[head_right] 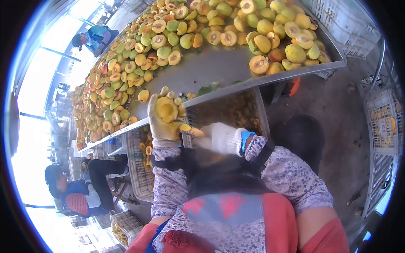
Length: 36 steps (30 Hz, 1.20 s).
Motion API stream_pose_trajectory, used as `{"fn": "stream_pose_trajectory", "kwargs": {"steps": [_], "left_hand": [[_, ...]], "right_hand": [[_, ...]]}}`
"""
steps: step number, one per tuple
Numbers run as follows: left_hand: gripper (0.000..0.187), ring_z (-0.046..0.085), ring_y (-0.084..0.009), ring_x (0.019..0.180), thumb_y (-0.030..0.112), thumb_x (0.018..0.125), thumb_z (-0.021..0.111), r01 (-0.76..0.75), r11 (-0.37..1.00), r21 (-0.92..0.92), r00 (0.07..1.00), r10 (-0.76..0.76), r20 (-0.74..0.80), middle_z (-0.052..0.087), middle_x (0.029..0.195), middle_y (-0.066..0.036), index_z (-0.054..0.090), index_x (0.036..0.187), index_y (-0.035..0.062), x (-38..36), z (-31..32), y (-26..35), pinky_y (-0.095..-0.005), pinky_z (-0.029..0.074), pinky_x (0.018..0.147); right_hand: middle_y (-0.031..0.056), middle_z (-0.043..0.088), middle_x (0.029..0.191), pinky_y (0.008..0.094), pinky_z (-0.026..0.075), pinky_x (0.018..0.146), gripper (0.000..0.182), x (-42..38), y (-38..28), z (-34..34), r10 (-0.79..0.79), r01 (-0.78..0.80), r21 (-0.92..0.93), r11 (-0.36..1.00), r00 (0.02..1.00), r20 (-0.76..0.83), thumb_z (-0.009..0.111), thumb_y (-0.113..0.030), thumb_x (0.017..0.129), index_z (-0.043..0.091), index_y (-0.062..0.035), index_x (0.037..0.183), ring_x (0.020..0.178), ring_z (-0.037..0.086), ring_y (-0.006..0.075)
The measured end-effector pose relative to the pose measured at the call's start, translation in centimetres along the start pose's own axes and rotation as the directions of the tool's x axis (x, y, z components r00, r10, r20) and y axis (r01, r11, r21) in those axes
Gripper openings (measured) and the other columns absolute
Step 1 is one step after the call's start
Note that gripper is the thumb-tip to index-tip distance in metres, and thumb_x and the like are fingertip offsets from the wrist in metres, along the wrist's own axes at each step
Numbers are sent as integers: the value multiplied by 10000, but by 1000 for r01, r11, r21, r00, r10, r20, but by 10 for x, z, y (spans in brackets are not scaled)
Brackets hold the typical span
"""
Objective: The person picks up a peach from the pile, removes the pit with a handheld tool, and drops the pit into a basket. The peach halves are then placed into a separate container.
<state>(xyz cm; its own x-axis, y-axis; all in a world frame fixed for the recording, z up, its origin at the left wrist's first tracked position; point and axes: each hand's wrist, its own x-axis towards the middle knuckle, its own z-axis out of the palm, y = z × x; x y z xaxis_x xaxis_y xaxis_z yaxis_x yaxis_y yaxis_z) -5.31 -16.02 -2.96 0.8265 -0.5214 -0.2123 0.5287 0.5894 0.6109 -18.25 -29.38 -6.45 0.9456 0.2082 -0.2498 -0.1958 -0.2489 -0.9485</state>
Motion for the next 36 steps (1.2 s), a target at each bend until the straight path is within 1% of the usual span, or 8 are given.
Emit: {"fn": "stream_pose_trajectory", "kwargs": {"steps": [4,7,19,20,22,23,26,36], "left_hand": [[377,672,-222,726,381,994,565,-20,837,547,959,170,-225,691,923,-91,641,1147,45,-45,-38,78,-333,570,622],[477,648,-193,879,369,962,623,21,89,996,855,515,-64,686,992,-137,640,1185,-52,-47,-110,141,-290,521,764],[576,659,-315,1068,488,892,642,201,-699,686,937,342,74,658,1195,-186,605,1208,8,135,-109,126,-400,531,897],[576,659,-315,1068,488,892,642,196,-700,687,938,338,76,658,1195,-186,605,1208,8,136,-109,125,-400,531,897],[490,701,-230,862,436,925,618,149,25,988,971,186,-152,681,1062,-154,608,1201,30,119,-87,122,-341,585,710],[448,675,-158,698,428,970,576,-226,141,964,965,168,202,668,917,-113,608,1190,39,115,-100,119,-255,573,568],[486,658,-168,647,466,1000,526,76,727,683,997,-59,-49,669,915,-112,599,1191,25,49,-6,86,-257,586,563],[570,656,-187,691,464,1045,380,-139,584,800,980,-34,195,679,843,-113,655,1079,-34,-6,26,11,-265,510,625]], "right_hand": [[216,713,978,488,515,856,504,-5,2,-15,380,-341,-568,749,924,-53,542,-478,955,685,-20,1112,961,671,406],[226,707,979,491,523,863,506,5,6,-6,214,-279,-541,794,960,-181,534,-485,956,666,-21,1110,966,668,407],[222,691,838,494,536,727,389,24,8,0,-53,-144,-479,866,926,-375,628,-424,922,637,-48,1022,823,675,413],[214,688,813,489,535,701,374,24,8,0,-137,-70,-473,878,911,-388,638,-413,920,633,-49,1004,797,676,409],[215,693,864,516,523,751,340,24,-5,-2,-108,-79,-416,906,906,-409,636,-380,910,632,-58,1019,842,666,419],[215,692,859,512,523,741,331,25,-7,-2,-147,-31,-362,932,878,-455,633,-373,914,630,-58,1017,839,665,420],[213,688,842,503,523,719,317,25,-18,-3,-154,0,-295,955,853,-499,628,-357,924,621,-55,1019,827,663,422],[191,666,775,503,520,680,352,3,-23,-6,-234,0,-407,914,818,-526,598,-405,944,621,-54,919,764,657,410]]}}
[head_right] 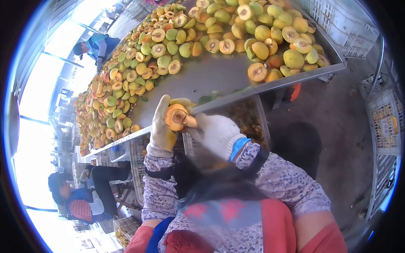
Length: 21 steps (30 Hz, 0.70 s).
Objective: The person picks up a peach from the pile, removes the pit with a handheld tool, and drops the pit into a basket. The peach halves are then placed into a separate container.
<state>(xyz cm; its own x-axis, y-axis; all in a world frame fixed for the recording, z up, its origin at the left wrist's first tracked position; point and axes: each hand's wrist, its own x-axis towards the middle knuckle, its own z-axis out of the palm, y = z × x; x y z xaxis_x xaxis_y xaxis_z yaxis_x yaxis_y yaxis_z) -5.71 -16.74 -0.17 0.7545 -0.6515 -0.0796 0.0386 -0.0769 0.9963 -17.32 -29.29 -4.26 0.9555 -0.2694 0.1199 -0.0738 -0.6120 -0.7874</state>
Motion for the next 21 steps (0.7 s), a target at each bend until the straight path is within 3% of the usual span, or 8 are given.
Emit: {"fn": "stream_pose_trajectory", "kwargs": {"steps": [1,3,7,10,12,16,18,21], "left_hand": [[570,656,-187,691,464,1045,380,1,1000,0,1000,-1,3,679,843,-113,655,1079,-34,-1,2,-2,-265,510,625],[587,653,-187,690,459,1044,367,-104,952,287,992,120,-38,678,819,-121,668,1038,-45,-2,5,-4,-266,521,660],[610,652,-186,684,463,1044,363,-168,959,229,982,183,-47,682,800,-129,675,1003,-59,-8,17,3,-270,528,675],[634,650,-185,683,477,1042,360,-254,912,321,948,301,-106,686,803,-133,681,971,-65,-8,21,0,-268,527,679],[639,651,-185,692,491,1039,368,-190,964,188,948,230,-221,685,797,-138,683,974,-62,-7,21,-5,-269,528,677],[661,647,-185,699,525,1036,361,-315,868,383,887,413,-208,682,814,-136,678,1010,-54,-3,14,-26,-270,529,690],[625,642,-186,723,520,1031,402,-199,974,111,951,220,-216,678,872,-126,653,1085,-50,-7,14,-21,-286,540,690],[582,638,-187,752,494,1022,461,-224,972,71,941,235,-245,667,926,-120,618,1142,-54,-5,24,-11,-306,553,697]], "right_hand": [[191,666,775,503,520,680,352,-2,1,0,3,-3,0,1000,1000,-2,598,-405,944,621,-54,919,764,657,410],[202,672,806,507,519,704,362,-5,3,2,13,-15,48,999,999,44,583,-408,952,625,-49,934,799,653,416],[210,678,842,475,528,737,370,-9,-1,8,53,-96,306,947,988,145,565,-396,965,646,-37,998,835,669,394],[211,688,871,415,536,749,400,-12,2,26,-55,33,533,845,998,26,543,-397,980,658,-26,1077,848,689,360],[162,704,862,370,533,755,441,-16,-2,33,-27,-81,747,660,991,131,513,-416,1000,658,-11,1098,819,696,297],[117,701,855,357,525,772,490,-14,1,36,83,-230,628,744,963,255,489,-452,1012,652,5,1080,816,670,251],[91,682,836,359,516,788,508,-9,-4,7,72,-646,620,447,716,694,482,-475,1015,657,1,1043,810,639,216],[104,679,818,360,511,784,503,-9,-4,14,54,-543,714,443,810,583,478,-483,1015,666,-17,1008,796,637,218]]}}
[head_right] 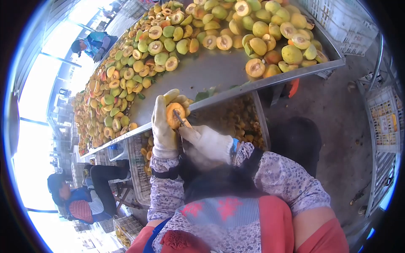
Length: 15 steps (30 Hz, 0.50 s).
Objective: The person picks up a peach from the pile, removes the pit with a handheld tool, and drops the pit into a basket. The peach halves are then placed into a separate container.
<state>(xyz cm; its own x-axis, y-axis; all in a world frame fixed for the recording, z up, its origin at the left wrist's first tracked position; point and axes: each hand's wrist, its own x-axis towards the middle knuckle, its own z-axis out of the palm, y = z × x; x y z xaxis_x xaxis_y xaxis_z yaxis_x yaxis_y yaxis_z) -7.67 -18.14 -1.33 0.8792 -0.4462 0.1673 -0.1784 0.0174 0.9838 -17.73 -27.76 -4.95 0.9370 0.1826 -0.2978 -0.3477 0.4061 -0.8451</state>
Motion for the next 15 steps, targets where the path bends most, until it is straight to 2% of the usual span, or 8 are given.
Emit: {"fn": "stream_pose_trajectory", "kwargs": {"steps": [5,7,8,10,11,12,13,15], "left_hand": [[541,635,-173,736,461,999,533,79,975,-208,990,-100,-95,654,868,-115,630,1096,-62,-2,-1,-8,-302,554,694],[511,622,-163,672,439,990,547,191,980,-64,975,-181,132,635,767,-98,667,999,-57,1,-8,-7,-279,539,651],[504,606,-165,622,430,982,550,53,985,163,988,-76,135,616,698,-91,687,927,-51,1,-4,-9,-287,520,604],[498,604,-169,628,442,978,553,146,982,123,968,-167,189,616,711,-88,683,941,-38,3,-9,-8,-297,516,593],[493,603,-172,635,453,975,556,233,968,88,937,-248,248,616,725,-85,679,955,-24,5,-11,-7,-308,511,582],[446,592,-185,636,468,973,558,429,876,-222,896,-381,229,592,729,-62,657,939,34,3,-10,-10,-321,495,558],[446,592,-185,636,468,973,558,430,874,-225,896,-382,227,592,729,-62,657,939,34,1,-8,-13,-321,495,558],[395,585,-198,638,476,979,551,401,724,-561,914,-358,190,565,724,-42,619,903,94,-3,-3,-18,-320,482,549]], "right_hand": [[110,678,830,368,504,804,509,3,5,-3,-105,94,-295,951,994,-20,460,-481,1023,665,-17,985,825,647,228],[114,682,839,373,502,819,524,4,8,-9,-129,120,-389,913,992,3,447,-488,1025,663,-12,994,847,654,235],[95,670,803,361,509,757,543,5,7,-12,-87,72,-476,877,996,-11,447,-518,1017,663,-21,978,787,648,218],[77,658,767,349,515,694,564,3,3,-11,-48,27,-557,830,999,-24,446,-548,1009,663,-30,962,727,643,200],[48,628,718,328,489,607,574,-2,-2,-10,118,-106,-355,929,993,12,448,-579,997,655,-48,931,645,606,171],[19,598,670,307,463,519,586,-5,-5,-9,270,-257,-144,956,959,83,450,-611,985,648,-66,901,563,568,142],[19,598,670,307,463,519,586,-2,-1,-14,273,-260,-145,955,958,84,450,-611,985,648,-66,901,563,568,142],[-23,538,614,271,380,424,568,7,5,-25,310,-479,286,830,822,477,466,-628,970,623,-95,854,476,489,102]]}}
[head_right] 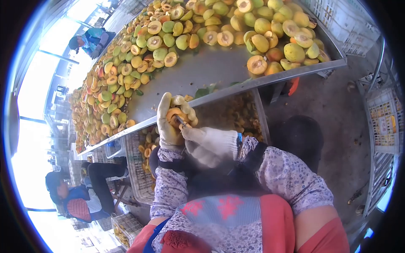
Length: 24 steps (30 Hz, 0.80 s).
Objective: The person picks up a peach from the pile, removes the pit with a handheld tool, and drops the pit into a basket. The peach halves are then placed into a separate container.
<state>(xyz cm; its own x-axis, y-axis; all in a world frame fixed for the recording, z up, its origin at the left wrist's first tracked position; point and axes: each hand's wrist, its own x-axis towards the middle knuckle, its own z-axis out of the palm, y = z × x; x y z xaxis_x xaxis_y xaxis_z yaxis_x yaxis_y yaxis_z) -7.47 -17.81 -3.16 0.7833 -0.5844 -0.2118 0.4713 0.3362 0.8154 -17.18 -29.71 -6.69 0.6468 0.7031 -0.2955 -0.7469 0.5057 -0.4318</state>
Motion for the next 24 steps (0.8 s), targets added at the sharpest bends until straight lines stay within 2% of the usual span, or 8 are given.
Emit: {"fn": "stream_pose_trajectory", "kwargs": {"steps": [2,5,10,13,16,18,20,24], "left_hand": [[373,580,-208,629,472,987,543,-42,999,31,999,42,-22,558,713,-39,597,871,122,1,3,-1,-329,471,540],[370,586,-223,627,460,992,536,-147,984,-100,988,142,-54,571,712,-51,597,864,118,-1,3,-3,-328,472,536],[369,583,-230,629,438,999,521,-258,889,378,966,226,129,567,713,-58,583,841,111,-7,-5,-2,-328,463,536],[320,568,-205,645,412,1002,520,-68,993,-94,997,70,22,560,725,-21,578,843,142,-6,2,4,-322,464,506],[262,564,-193,651,374,1003,525,-28,955,-295,999,17,-38,551,728,-4,574,868,155,-4,3,2,-320,488,526],[218,559,-184,662,343,996,537,-6,906,-423,998,29,49,552,762,-5,562,898,151,-5,-11,3,-316,507,544],[205,557,-181,678,335,992,546,-131,871,-474,990,90,-108,556,800,-8,553,915,145,-9,-14,10,-320,511,547],[257,624,-192,709,382,983,562,-261,959,-111,933,221,-284,623,810,-16,614,941,134,-38,-63,52,-337,539,577]], "right_hand": [[-22,539,616,274,390,434,565,4,4,5,-10,8,-36,999,999,-41,465,-613,977,616,-85,842,488,501,108],[-4,550,632,292,404,443,564,12,11,22,-516,236,-659,714,813,-268,482,-607,974,615,-76,838,488,501,110],[29,558,655,289,436,477,584,-5,1,23,-124,-49,-477,878,938,-323,497,-625,958,618,-57,893,549,540,123],[20,547,669,276,436,480,590,6,17,18,-236,65,-471,879,920,-312,492,-634,955,616,-59,909,574,551,117],[183,668,835,413,513,596,504,18,26,17,-809,309,-887,342,578,-110,578,-518,945,630,-17,942,653,650,343],[238,676,900,463,522,711,416,7,24,13,-745,215,-907,362,652,-143,622,-434,925,646,-22,980,786,661,429],[223,682,856,476,524,735,352,4,26,5,-710,-77,-995,63,698,-99,611,-393,929,659,-52,1001,819,663,422],[199,709,877,485,534,764,401,-14,9,6,-416,-549,-831,88,738,-531,621,-436,923,664,-46,1009,864,682,404]]}}
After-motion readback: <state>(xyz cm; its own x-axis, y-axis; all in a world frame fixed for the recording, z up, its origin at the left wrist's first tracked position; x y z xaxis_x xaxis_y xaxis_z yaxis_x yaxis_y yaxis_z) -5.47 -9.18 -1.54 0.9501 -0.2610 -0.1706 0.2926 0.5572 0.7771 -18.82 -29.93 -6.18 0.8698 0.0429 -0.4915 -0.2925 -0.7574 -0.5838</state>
